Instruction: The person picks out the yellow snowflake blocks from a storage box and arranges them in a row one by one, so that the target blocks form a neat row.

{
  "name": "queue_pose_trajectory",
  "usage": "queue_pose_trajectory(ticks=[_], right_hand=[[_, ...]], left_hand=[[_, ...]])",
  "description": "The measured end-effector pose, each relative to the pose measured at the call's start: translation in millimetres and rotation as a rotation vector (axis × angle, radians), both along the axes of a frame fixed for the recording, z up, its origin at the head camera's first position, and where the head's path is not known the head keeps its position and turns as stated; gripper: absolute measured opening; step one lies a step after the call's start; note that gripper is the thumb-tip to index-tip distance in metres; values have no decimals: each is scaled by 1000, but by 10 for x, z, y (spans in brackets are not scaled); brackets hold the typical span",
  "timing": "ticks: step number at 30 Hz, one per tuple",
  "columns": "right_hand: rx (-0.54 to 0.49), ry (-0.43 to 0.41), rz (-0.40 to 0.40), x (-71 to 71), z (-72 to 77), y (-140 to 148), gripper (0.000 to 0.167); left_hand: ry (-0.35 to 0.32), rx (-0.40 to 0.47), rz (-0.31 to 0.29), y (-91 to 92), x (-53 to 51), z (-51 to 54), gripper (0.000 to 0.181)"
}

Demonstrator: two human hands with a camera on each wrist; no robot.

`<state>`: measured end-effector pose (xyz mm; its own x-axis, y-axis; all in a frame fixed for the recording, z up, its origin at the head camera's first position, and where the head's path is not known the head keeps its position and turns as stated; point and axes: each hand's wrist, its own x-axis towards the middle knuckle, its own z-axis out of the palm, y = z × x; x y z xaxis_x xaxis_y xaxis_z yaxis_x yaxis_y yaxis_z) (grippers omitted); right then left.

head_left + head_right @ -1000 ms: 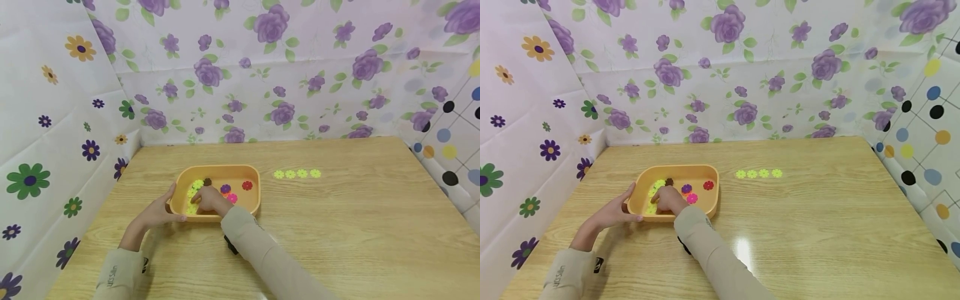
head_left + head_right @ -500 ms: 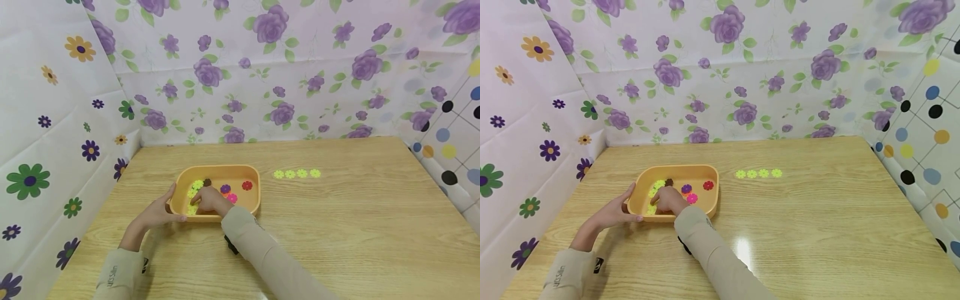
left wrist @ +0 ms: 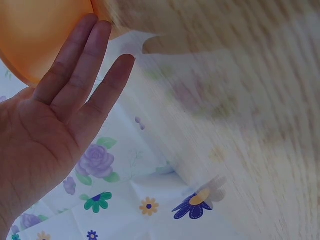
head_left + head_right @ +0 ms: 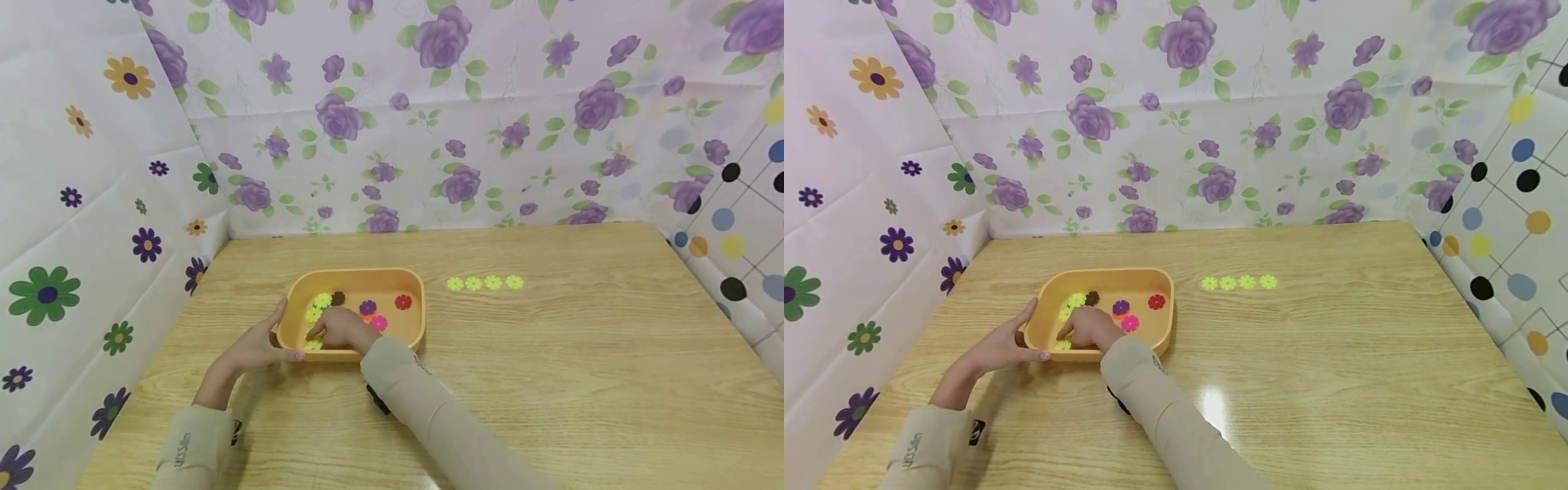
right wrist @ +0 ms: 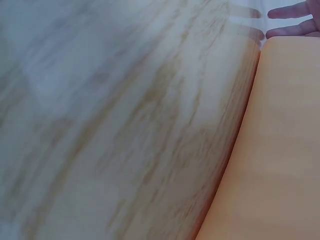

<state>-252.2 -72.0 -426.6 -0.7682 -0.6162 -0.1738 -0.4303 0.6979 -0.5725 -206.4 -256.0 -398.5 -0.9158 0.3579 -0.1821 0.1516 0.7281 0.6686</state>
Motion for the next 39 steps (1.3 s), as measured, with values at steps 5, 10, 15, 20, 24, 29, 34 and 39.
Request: queue_pose_trajectory(ticks=[5, 10, 15, 20, 24, 29, 34, 39], right_hand=[[10, 9, 13, -7, 4, 5, 33], [-1, 11, 1, -6, 2, 19, 29], [-45, 12, -31, -2, -5, 27, 24], [-102, -13, -56, 5, 5, 31, 23], [-159, -53, -54, 24, 33, 33, 25], [-226, -108, -52, 52, 58, 47, 26], [-275, -134, -48, 64, 75, 97, 26], [-324, -152, -49, 70, 100, 189, 26]], left_hand=[[22, -8, -7, -2, 5, -2, 112], [39, 1, -10, -2, 14, -8, 112], [29, 10, -9, 3, 17, -3, 111], [23, 14, -16, -1, 12, 3, 111], [-4, 33, -22, -6, 9, 7, 112], [-19, 45, -21, -8, 9, 1, 113], [-13, 19, -15, -9, 5, 5, 113], [4, -15, -3, -8, -1, -1, 113]])
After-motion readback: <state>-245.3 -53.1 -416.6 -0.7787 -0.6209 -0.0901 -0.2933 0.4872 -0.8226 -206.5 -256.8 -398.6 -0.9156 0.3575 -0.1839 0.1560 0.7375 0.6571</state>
